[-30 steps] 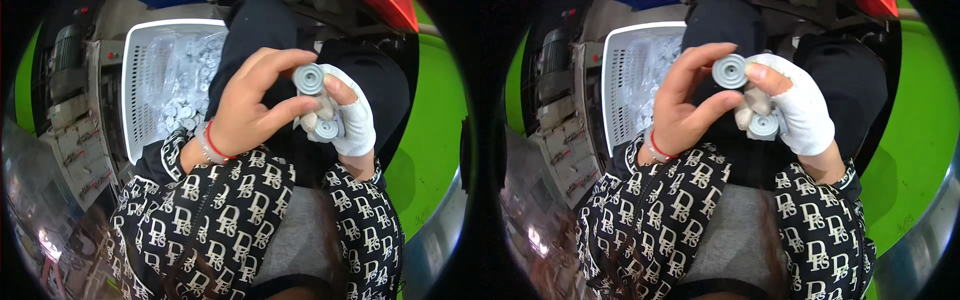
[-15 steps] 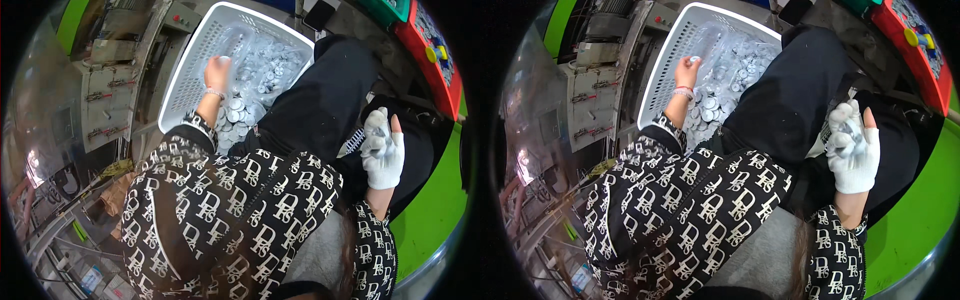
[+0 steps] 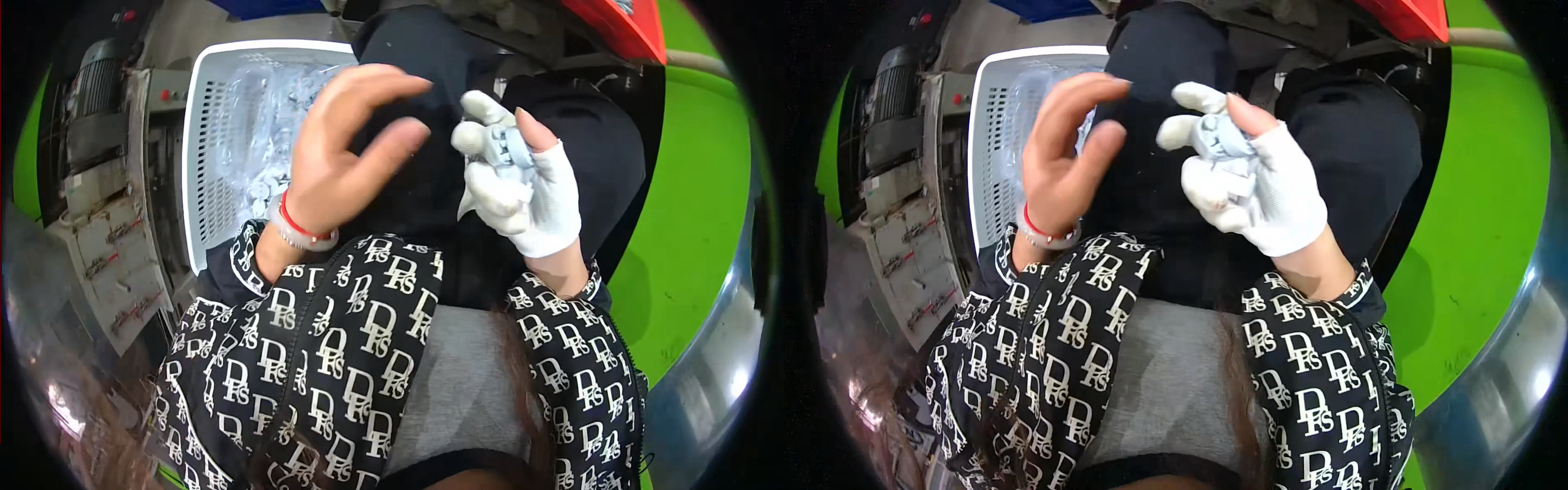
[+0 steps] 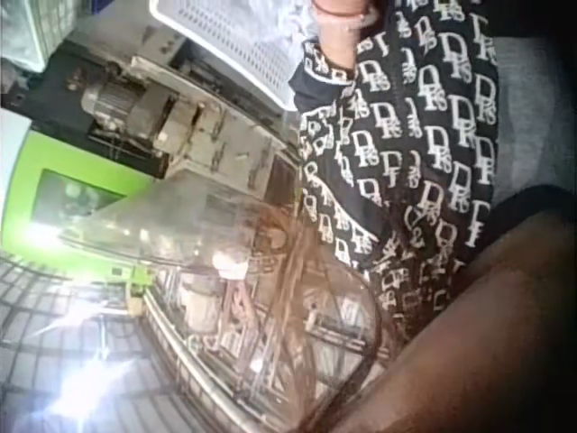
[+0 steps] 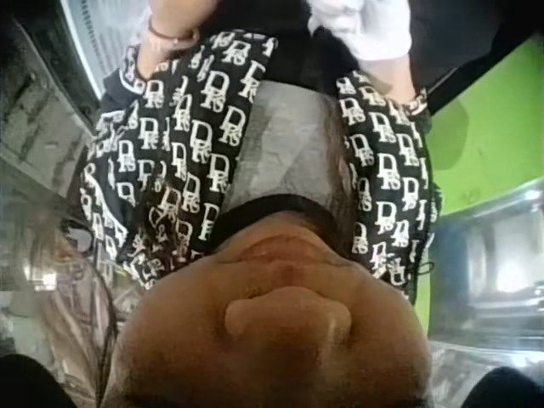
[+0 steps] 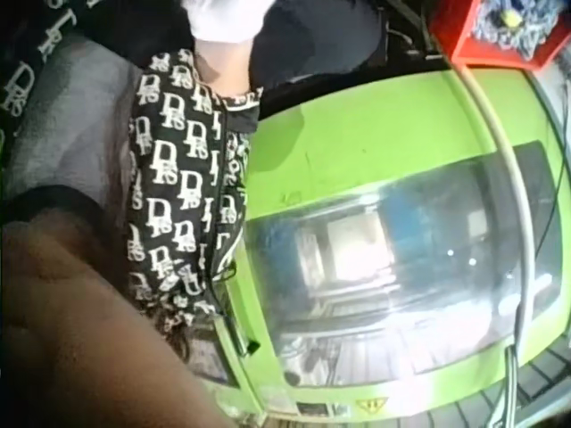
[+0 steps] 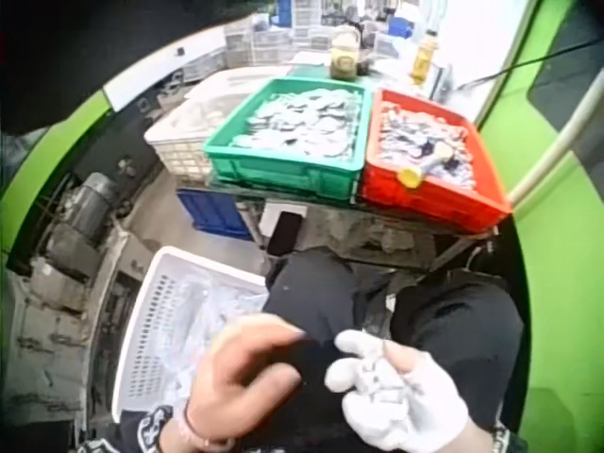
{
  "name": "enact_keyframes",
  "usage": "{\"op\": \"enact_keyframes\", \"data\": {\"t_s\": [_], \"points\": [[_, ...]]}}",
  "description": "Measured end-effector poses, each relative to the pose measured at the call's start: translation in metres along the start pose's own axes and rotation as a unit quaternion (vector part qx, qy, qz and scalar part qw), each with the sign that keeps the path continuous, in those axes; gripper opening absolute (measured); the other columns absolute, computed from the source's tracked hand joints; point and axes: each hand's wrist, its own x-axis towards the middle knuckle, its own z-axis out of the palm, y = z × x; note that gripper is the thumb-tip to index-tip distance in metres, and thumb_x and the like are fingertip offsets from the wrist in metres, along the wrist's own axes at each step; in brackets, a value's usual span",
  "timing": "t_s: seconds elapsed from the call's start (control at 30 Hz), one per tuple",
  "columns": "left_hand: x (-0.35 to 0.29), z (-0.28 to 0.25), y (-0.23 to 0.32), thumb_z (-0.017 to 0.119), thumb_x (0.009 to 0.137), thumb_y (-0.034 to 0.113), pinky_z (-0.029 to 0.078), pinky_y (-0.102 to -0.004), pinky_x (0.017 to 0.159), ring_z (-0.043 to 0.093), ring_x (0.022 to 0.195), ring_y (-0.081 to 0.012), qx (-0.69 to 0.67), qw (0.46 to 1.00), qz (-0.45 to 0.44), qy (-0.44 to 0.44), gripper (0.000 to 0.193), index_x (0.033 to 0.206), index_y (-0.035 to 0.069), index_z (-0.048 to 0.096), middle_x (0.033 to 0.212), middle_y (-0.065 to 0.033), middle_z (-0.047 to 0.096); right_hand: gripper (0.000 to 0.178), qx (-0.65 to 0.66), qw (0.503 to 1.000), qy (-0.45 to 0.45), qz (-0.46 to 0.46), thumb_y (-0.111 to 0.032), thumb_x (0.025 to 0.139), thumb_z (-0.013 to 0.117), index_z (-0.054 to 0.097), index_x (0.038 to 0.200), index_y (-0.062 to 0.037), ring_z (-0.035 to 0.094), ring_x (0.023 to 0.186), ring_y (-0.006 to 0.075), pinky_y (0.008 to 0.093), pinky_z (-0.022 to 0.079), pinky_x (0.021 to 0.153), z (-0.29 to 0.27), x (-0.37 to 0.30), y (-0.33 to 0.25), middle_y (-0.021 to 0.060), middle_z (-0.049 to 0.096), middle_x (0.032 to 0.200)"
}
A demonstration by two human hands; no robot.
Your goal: The person assembles small mechanical components by hand, then places them into machinery for processing.
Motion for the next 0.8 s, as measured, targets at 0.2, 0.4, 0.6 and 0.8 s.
{"op": "enact_keyframes", "data": {"t_s": [0.2, 0.4, 0.6, 0.8], "points": [[0.02, 0.013, 0.035, 0.072, 0.07, 0.019, 0.037, -0.0353, 0.091, 0.047, 0.108, -0.0285, 0.075, 0.981, 0.041, -0.175, 0.045, 0.109, 0.003, 0.058, 0.12, -0.0141, 0.048, 0.046, -0.174, 0.982, 0.043, -0.067, -0.031, 0.09, 0.038, 0.04, 0.127, -0.0047, 0.052, 0.046, 0.0173, 0.0242, 0.033, 0.031, 0.013, -0.014, 0.004, 0.0183, 0.06, 0.1], [0.02, 0.017, 0.035, 0.074, 0.068, 0.017, 0.038, -0.0347, 0.09, 0.048, 0.107, -0.0268, 0.058, 0.977, 0.038, -0.203, 0.041, 0.104, 0.004, 0.06, 0.121, -0.0145, 0.047, 0.048, -0.217, 0.975, 0.009, -0.047, -0.029, 0.089, 0.038, 0.037, 0.129, -0.0028, 0.051, 0.043, 0.0175, 0.0249, 0.033, 0.032, 0.016, -0.02, 0.0, 0.0199, 0.06, 0.101], [0.017, 0.02, 0.031, 0.076, 0.065, 0.015, 0.043, -0.0319, 0.084, 0.051, 0.102, -0.024, -0.027, 0.992, -0.001, -0.124, 0.036, 0.097, 0.006, 0.062, 0.115, -0.0106, 0.05, 0.055, -0.184, 0.978, 0.057, -0.075, -0.031, 0.088, 0.035, 0.034, 0.13, 0.0047, 0.041, 0.032, 0.0148, 0.0239, 0.032, 0.027, 0.022, -0.017, 0.003, 0.0224, 0.06, 0.096], [0.012, 0.018, 0.029, 0.076, 0.067, 0.017, 0.042, -0.0324, 0.086, 0.052, 0.101, -0.0226, -0.097, 0.988, -0.057, -0.103, 0.034, 0.096, 0.007, 0.063, 0.112, -0.009, 0.053, 0.045, -0.146, 0.988, 0.009, -0.045, -0.028, 0.09, 0.035, 0.042, 0.125, -0.0012, 0.051, 0.045, 0.0168, 0.023, 0.033, 0.031, 0.014, -0.017, 0.0, 0.02, 0.058, 0.106]]}}
